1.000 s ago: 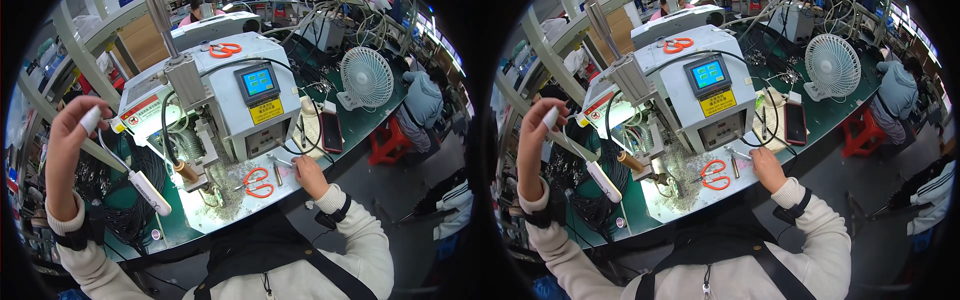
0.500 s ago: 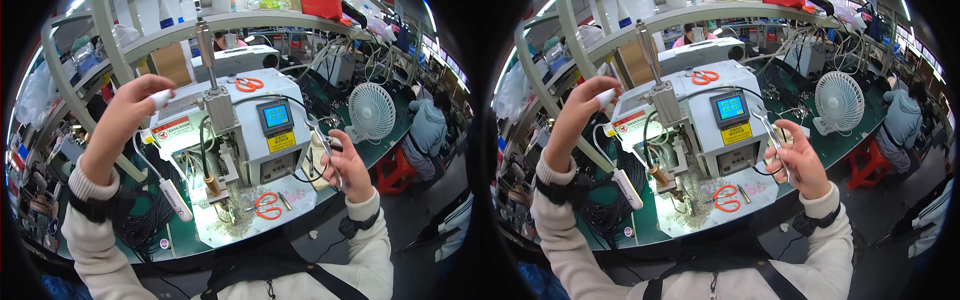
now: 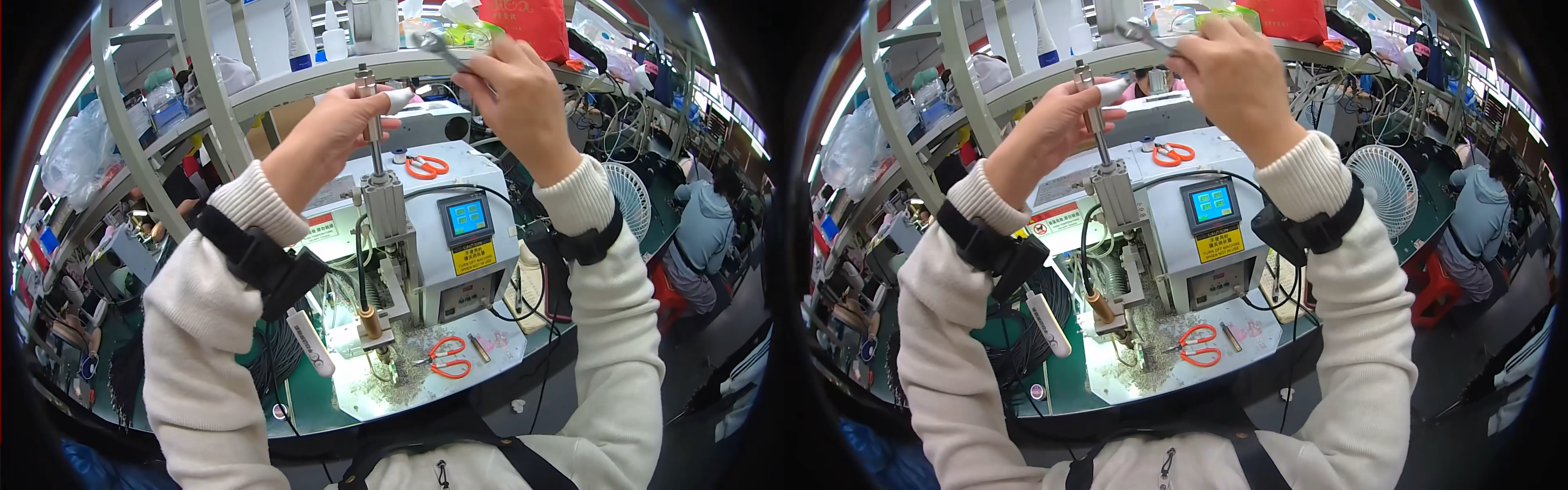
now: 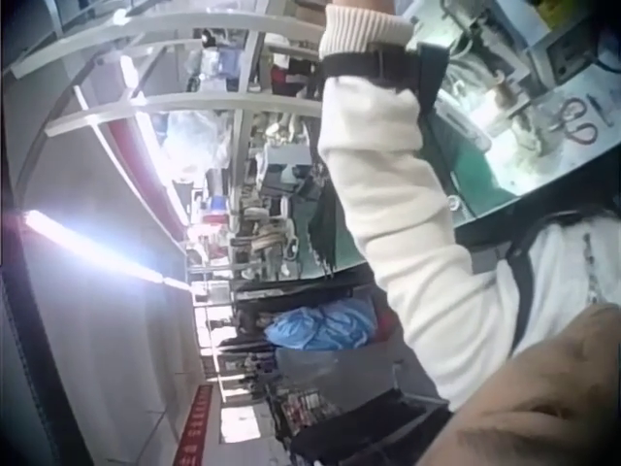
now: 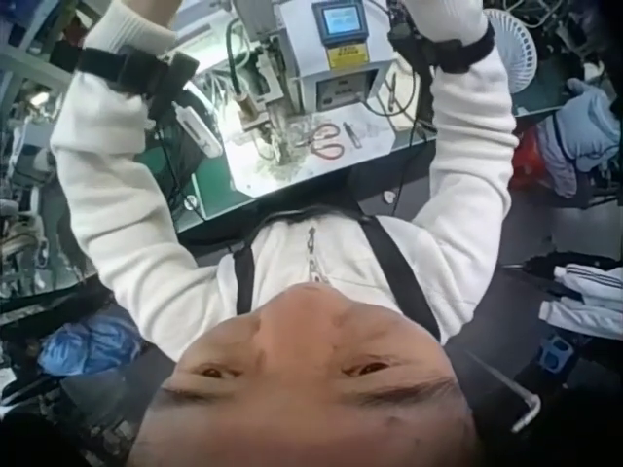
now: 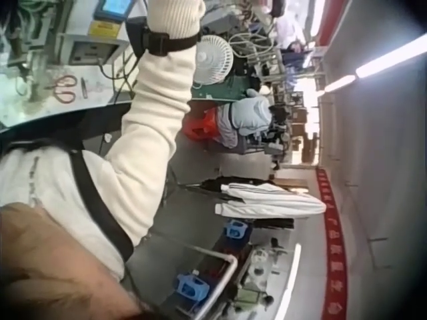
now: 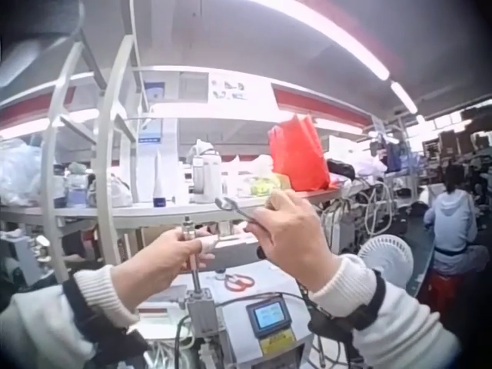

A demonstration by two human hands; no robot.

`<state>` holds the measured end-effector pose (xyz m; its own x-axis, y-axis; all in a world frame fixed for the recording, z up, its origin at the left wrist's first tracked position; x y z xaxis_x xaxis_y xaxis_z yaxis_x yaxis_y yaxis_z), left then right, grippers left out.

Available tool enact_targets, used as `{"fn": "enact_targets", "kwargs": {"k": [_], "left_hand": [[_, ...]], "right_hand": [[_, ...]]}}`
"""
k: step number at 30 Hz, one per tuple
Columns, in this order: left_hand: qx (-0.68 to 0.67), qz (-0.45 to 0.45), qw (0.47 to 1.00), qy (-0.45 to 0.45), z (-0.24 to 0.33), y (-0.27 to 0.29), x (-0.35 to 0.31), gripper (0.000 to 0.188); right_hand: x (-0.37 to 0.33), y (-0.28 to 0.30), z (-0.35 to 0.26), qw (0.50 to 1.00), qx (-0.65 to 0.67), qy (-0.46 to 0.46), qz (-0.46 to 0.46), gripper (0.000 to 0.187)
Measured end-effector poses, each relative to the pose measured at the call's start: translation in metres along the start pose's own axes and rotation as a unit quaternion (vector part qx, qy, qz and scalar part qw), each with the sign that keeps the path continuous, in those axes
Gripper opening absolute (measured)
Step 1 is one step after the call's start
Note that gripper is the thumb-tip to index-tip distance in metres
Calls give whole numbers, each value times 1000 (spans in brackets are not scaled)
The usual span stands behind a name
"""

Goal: The person operates a control panel, uses a wrench on a metal component, and trims wire with shears. They then use the wrench to tighten a top fastener and a side nut on the assembly.

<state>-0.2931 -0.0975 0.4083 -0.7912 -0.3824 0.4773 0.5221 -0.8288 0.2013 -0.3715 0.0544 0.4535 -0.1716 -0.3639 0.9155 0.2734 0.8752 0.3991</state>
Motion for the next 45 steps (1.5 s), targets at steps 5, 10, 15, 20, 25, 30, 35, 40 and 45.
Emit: {"fn": "enact_targets", "kwargs": {"k": [5,10,15,20,25,30,35,40,45], "left_hand": [[-51,74,996,11,3,2,-7,21],[-72,66,995,1,-3,0,3,13],[-93,99,990,22,-8,0,10,18],[-123,75,989,30,-9,-3,10,24],[-133,27,990,27,-12,-4,12,25],[-211,-139,967,30,-10,-12,14,27],[-238,-174,954,48,-15,-16,12,20],[-66,-51,996,-28,-8,5,12,21],[39,-14,997,-58,3,37,0,48]], "right_hand": [[0,-7,-44,983,-58,153,88,11],[1,-2,-60,979,-134,149,29,9],[8,0,-68,970,-155,189,13,7],[18,-7,-61,953,-140,267,-15,9],[26,-19,-52,937,-143,318,-4,14],[30,-37,-41,943,-6,332,5,18],[30,-63,-34,942,81,325,12,21],[35,-69,-31,944,88,316,27,23],[33,-68,-29,949,72,306,22,23]]}}
Point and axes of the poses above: each hand's wrist, its own x-axis towards the middle knuckle, its own y-axis out of the back of the hand, z = x × y, the point moved 8 cm from there along x, towards the middle knuckle, and after that the axes turned 10 degrees about -y, right-handed, at the moved point
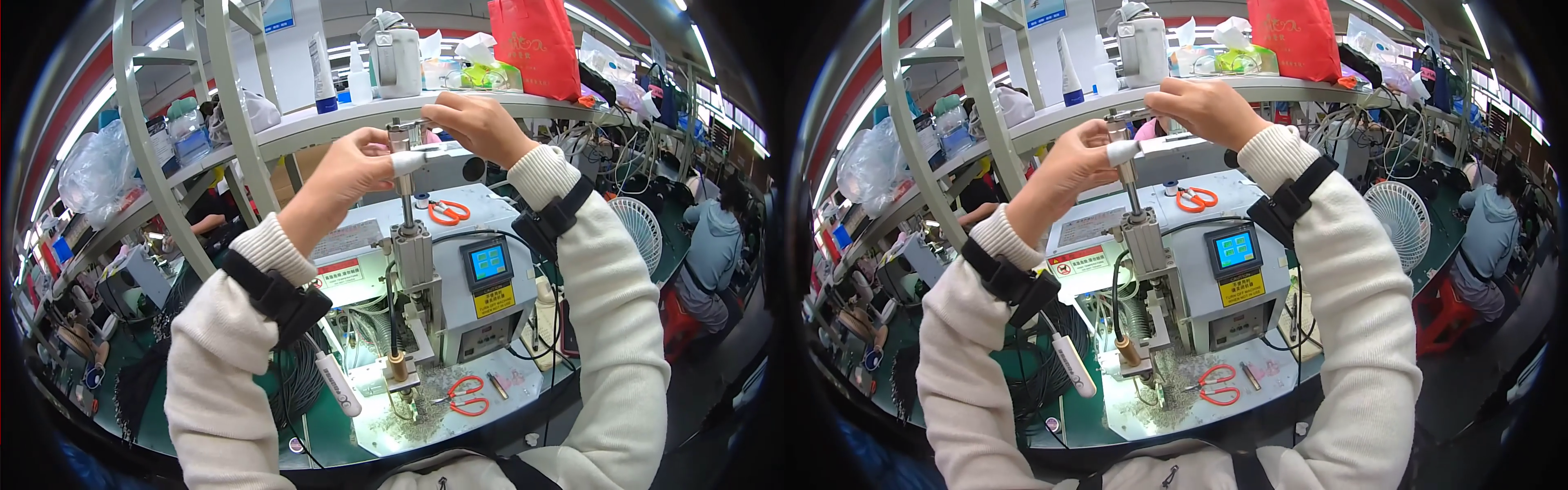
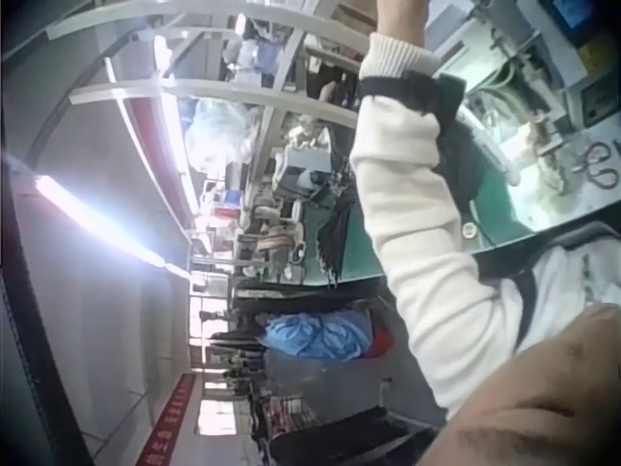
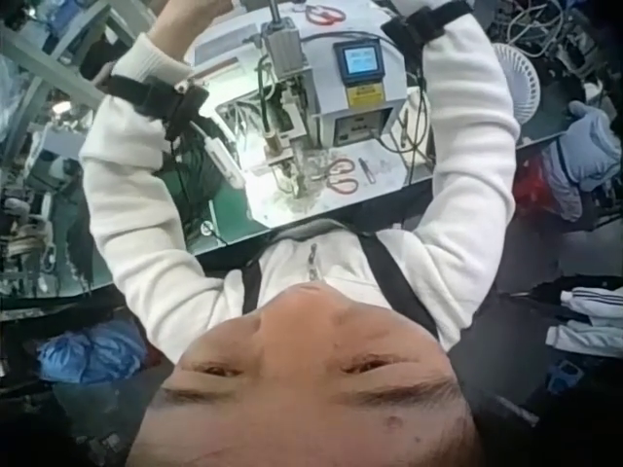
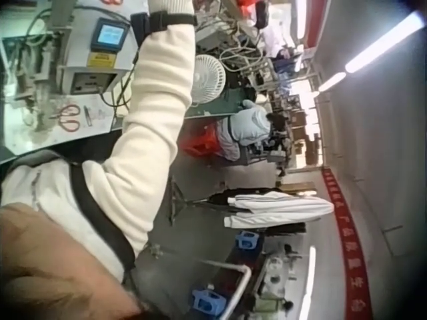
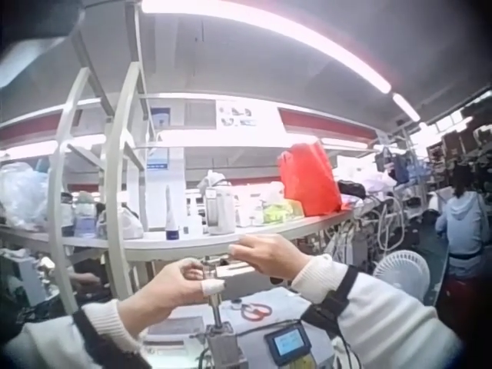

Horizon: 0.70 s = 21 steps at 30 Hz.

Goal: The person operates a control panel, uses a wrench on a metal component, and trims wire with shears. They then use the wrench to tighten a top fastener and a side nut on the assembly.

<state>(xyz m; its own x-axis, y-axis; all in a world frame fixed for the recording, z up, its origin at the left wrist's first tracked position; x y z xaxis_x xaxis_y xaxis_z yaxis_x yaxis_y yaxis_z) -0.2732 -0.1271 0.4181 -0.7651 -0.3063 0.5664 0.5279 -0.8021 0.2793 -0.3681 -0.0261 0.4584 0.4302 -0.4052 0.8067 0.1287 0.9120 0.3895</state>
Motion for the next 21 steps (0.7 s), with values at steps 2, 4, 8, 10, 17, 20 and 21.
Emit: {"fn": "enact_targets", "kwargs": {"k": [2,4,8,10,17,20,21], "left_hand": [[-1,-2,1000,2,1,5,-5,53],[-14,-14,1000,4,3,7,-11,54],[-66,-66,995,23,3,1,-16,56],[-88,-88,992,33,6,-7,-19,57],[-89,-87,990,65,5,-35,-21,61],[-106,-94,987,71,1,-39,-16,60],[-114,-97,986,75,0,-40,-15,60]], "right_hand": [[-1,1,1,1000,-9,-4,-5,23],[-2,3,1,1000,-19,-3,-2,25],[-1,10,-2,999,-47,4,3,26],[-1,13,-3,998,-57,8,5,26],[0,21,-6,997,-77,4,-14,26],[-2,27,-3,996,-89,4,-14,26],[-3,29,-3,995,-95,4,-14,27]]}}
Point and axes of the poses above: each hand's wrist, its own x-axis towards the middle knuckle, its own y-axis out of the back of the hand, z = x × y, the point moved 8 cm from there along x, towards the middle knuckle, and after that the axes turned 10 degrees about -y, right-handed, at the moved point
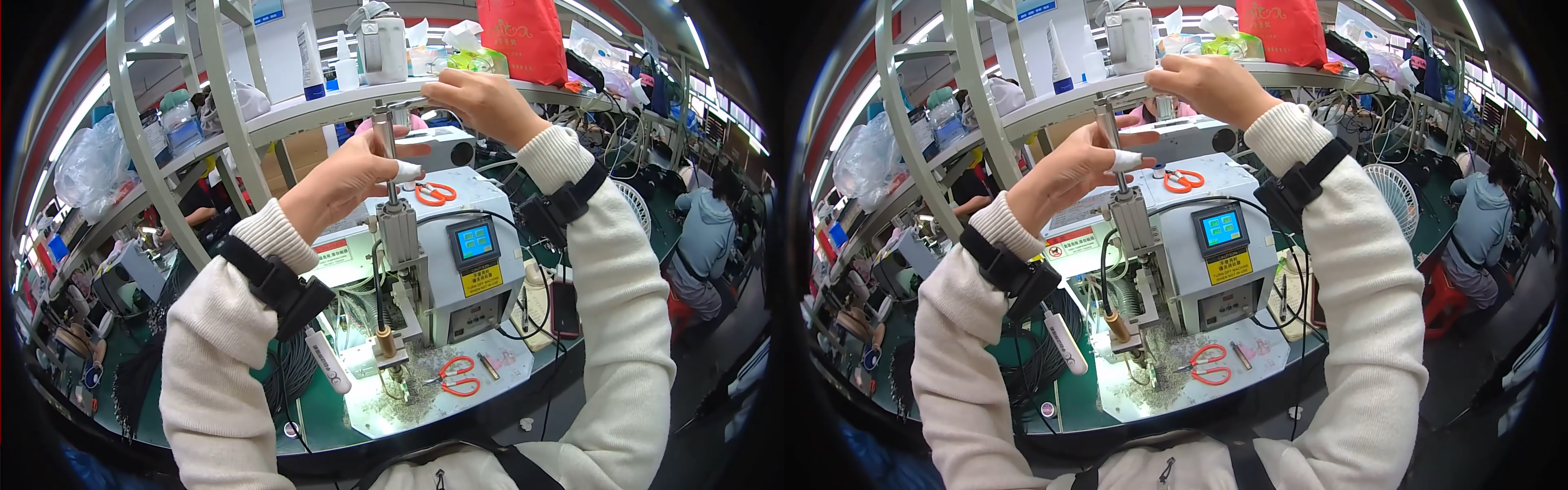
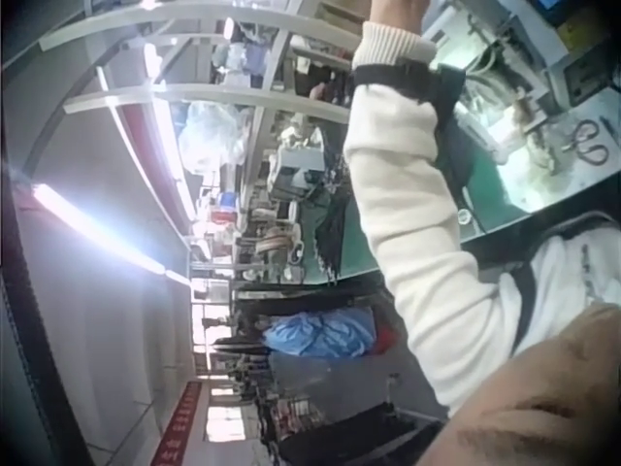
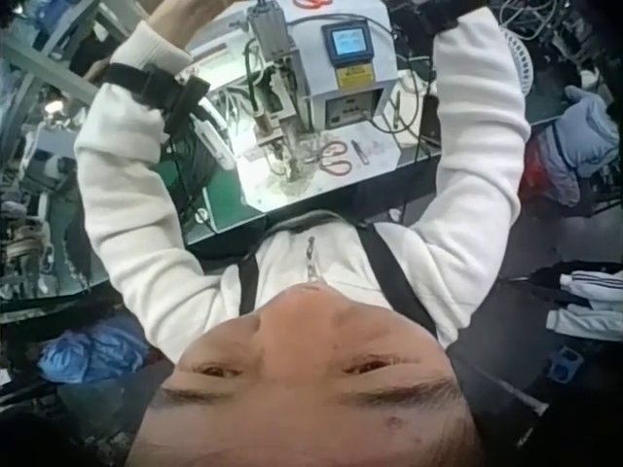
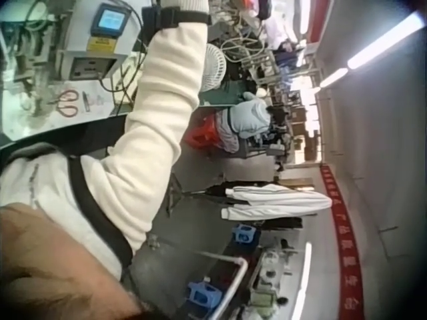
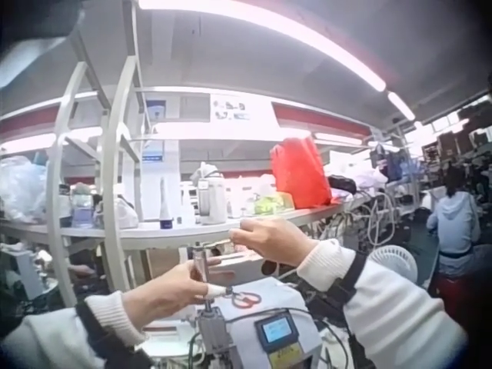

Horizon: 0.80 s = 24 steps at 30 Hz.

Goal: The person operates a control panel, uses a wrench on a metal component, and trims wire with shears. They then use the wrench to tighten a top fastener and a side nut on the assembly.

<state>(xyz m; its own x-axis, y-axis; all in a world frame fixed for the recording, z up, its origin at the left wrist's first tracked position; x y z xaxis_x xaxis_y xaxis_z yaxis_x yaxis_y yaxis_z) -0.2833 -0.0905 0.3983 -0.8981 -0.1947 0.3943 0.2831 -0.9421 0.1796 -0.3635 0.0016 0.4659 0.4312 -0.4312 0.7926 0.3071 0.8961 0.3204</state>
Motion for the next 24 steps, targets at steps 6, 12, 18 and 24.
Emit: {"fn": "enact_targets", "kwargs": {"k": [6,12,18,24], "left_hand": [[11,-11,1000,7,-6,-4,12,60],[12,-11,1000,22,-9,-4,14,54],[23,-7,999,33,-18,5,16,57],[78,15,995,62,-12,3,8,53]], "right_hand": [[-5,12,10,996,66,-51,27,18],[16,-1,19,922,308,-235,13,24],[28,-27,5,807,413,-376,-192,35],[23,-30,-3,756,431,-417,-261,34]]}}
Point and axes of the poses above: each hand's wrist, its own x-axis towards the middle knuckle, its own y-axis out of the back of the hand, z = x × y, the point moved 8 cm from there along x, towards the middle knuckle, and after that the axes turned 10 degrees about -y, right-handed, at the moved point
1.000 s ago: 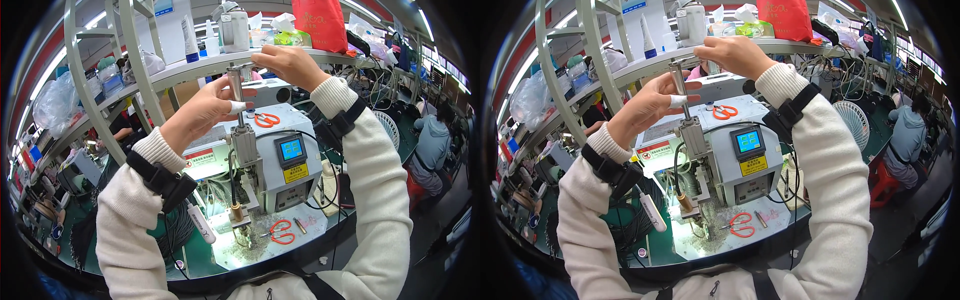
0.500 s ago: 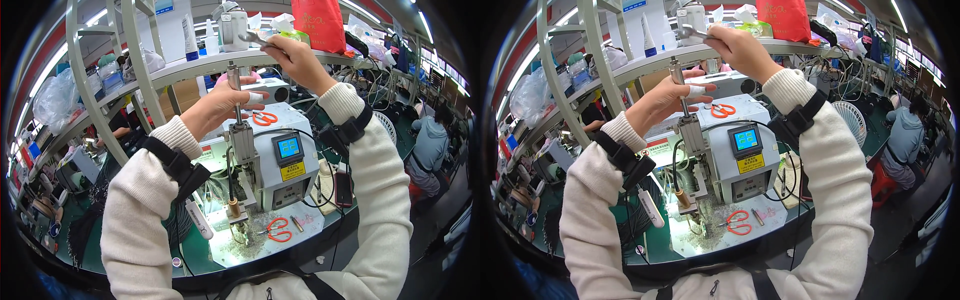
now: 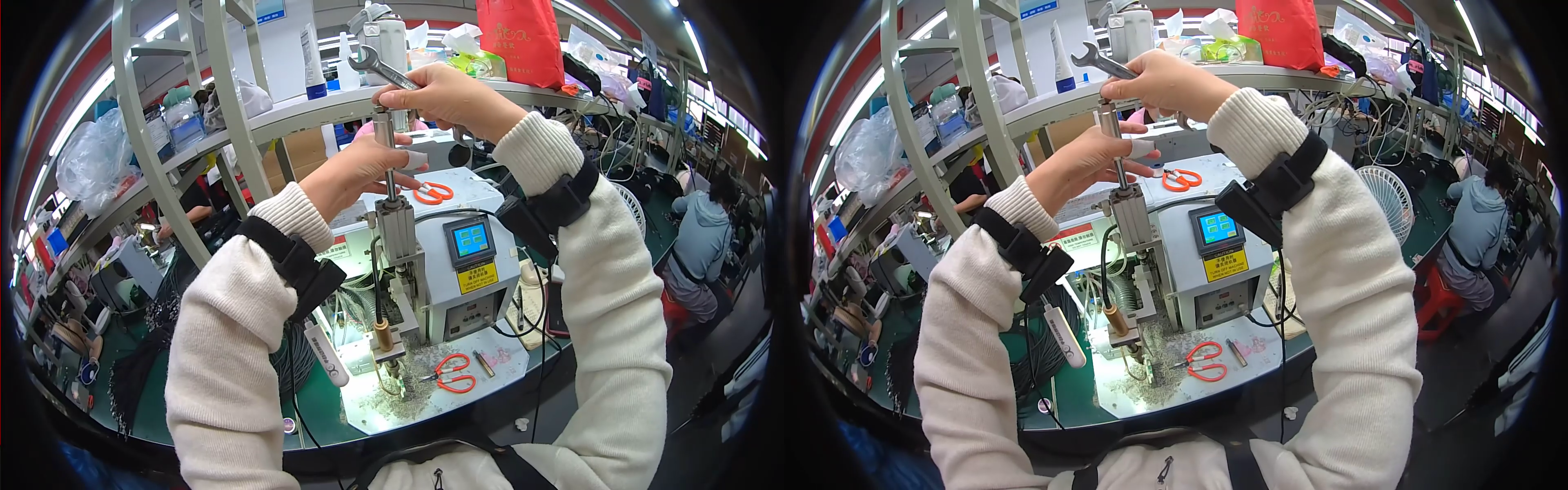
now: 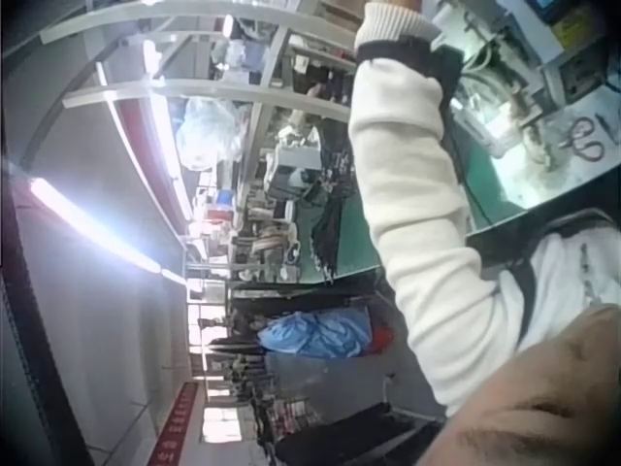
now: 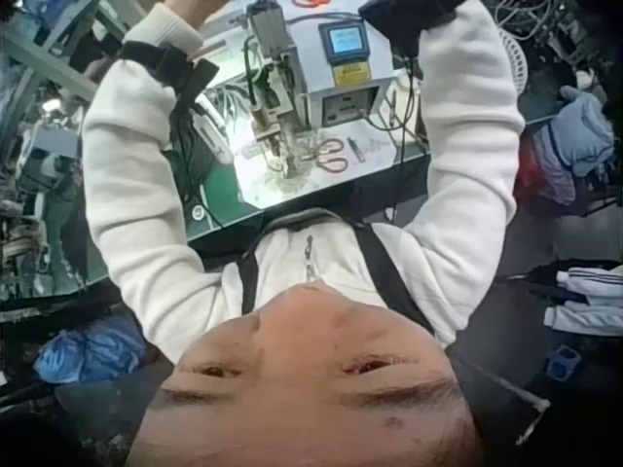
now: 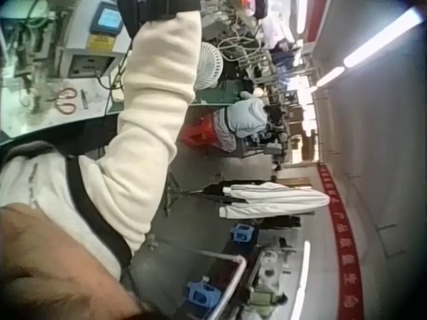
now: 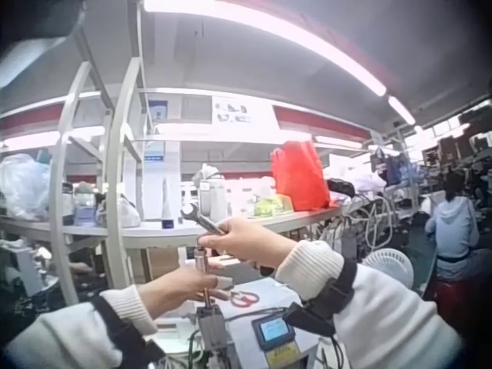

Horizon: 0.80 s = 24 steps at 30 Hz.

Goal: The person operates a control panel, uses a wrench on a metal component, and trims wire with shears. They then use the wrench to tighten a top fastener and a side nut on the assembly.

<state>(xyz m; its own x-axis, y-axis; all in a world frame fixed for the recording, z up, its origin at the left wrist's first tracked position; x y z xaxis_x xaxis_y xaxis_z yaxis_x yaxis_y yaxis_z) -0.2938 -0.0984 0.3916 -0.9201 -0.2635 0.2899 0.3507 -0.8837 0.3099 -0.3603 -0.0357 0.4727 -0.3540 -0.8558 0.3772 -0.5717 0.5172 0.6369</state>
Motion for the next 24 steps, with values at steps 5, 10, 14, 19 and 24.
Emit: {"fn": "enact_targets", "kwargs": {"k": [5,10,14,19,24], "left_hand": [[24,20,999,10,-7,12,-3,54],[51,12,999,-7,-3,14,-6,56],[53,19,998,-19,2,12,-10,39],[59,46,997,-30,5,12,-14,18],[65,53,996,-31,7,12,-14,18]], "right_hand": [[2,0,2,999,41,14,6,39],[0,0,-2,999,34,9,-21,35],[-2,-1,-6,999,20,27,-17,36],[6,-4,-15,994,-67,74,55,41],[4,0,-14,996,-24,74,47,46]]}}
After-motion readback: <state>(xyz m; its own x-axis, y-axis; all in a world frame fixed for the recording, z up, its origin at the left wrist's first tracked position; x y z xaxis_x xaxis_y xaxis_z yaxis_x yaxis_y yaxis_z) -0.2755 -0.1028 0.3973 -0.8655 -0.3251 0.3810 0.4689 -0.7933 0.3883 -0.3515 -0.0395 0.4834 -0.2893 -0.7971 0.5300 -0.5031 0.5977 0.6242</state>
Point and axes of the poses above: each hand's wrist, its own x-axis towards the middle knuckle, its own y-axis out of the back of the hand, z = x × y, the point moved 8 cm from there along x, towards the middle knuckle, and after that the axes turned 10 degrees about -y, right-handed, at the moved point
